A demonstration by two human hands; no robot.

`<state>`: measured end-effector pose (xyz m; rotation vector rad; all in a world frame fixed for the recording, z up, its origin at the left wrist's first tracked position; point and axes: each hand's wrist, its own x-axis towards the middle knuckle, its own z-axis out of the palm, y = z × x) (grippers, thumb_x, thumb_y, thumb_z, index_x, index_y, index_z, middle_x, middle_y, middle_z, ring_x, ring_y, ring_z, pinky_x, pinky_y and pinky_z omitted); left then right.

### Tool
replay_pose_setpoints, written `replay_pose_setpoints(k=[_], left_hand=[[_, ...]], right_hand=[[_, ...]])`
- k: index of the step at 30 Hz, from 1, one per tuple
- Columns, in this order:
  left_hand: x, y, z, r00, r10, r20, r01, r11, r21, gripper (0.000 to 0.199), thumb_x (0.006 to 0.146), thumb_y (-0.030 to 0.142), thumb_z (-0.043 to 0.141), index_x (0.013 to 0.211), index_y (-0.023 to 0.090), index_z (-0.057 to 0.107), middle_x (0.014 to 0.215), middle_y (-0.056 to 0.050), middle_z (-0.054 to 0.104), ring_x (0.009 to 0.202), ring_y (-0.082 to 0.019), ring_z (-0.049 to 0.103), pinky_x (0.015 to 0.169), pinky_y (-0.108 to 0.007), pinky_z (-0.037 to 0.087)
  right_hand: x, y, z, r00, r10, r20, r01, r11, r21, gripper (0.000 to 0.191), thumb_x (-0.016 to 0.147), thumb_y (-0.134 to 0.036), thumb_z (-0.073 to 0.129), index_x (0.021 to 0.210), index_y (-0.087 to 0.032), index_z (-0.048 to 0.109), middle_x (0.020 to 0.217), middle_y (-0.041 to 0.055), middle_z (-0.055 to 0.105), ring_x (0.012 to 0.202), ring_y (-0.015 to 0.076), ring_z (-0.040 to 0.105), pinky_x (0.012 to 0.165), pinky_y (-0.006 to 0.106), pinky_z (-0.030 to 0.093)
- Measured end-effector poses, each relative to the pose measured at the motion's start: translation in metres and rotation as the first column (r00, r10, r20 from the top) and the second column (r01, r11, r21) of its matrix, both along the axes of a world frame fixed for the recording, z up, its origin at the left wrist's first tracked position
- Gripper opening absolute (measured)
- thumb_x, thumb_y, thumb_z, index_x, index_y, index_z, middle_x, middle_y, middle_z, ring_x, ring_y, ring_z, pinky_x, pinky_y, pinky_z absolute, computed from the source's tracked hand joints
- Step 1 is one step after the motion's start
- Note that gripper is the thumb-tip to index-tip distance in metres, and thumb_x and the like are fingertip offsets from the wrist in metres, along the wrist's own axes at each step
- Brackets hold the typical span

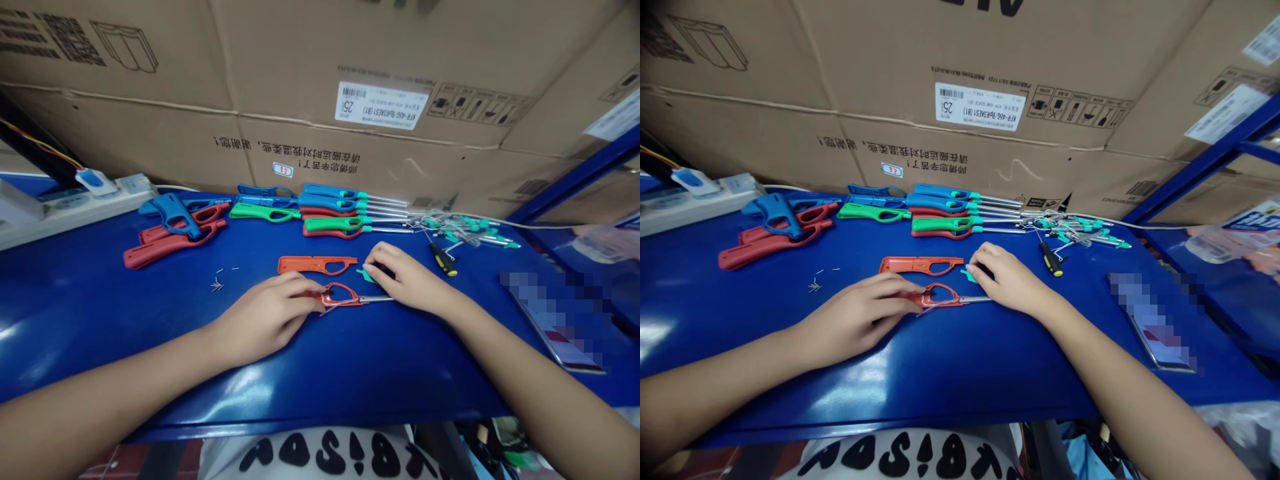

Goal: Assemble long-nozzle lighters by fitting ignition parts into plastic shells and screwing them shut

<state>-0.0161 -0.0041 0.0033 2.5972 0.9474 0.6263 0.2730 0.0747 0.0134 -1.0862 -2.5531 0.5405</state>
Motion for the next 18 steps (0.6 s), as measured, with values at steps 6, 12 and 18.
replay_pose_setpoints(k=[6,12,18], left_hand=[[0.003,-0.001,0.001,0.998,0.015,0.068,-0.01,0.997,-0.077,0.022,0.098,0.01,0.048,0.11,0.021,0.063,0.12,-0.006,0.066,0.117,-0.021,0.059,0.101,-0.038,0.049],[0.007,-0.006,0.005,0.99,0.089,0.106,-0.071,0.984,-0.166,0.027,0.093,0.011,0.05,0.117,0.021,0.058,0.119,-0.007,0.064,0.114,-0.022,0.058,0.102,-0.04,0.049],[0.008,-0.004,0.001,0.979,0.162,0.126,-0.139,0.976,-0.169,0.028,0.097,0.02,0.053,0.125,0.021,0.057,0.123,-0.008,0.063,0.117,-0.022,0.059,0.102,-0.04,0.049]], right_hand=[[0.013,0.005,0.002,0.996,-0.08,0.05,0.074,0.992,0.098,0.025,0.097,-0.044,0.055,0.092,-0.02,0.059,0.098,0.0075,0.062,0.092,0.0235,0.058,0.084,0.039,0.047],[0.003,-0.005,0.003,0.999,0.03,-0.025,-0.029,0.998,0.058,0.012,0.095,-0.03,0.062,0.087,-0.02,0.061,0.092,0.0054,0.063,0.085,0.0194,0.06,0.076,0.033,0.047],[-0.02,-0.026,0.005,0.961,0.209,-0.18,-0.215,0.977,-0.014,0.007,0.096,-0.024,0.061,0.095,-0.02,0.066,0.096,0.0061,0.066,0.091,0.0186,0.062,0.082,0.033,0.049]])
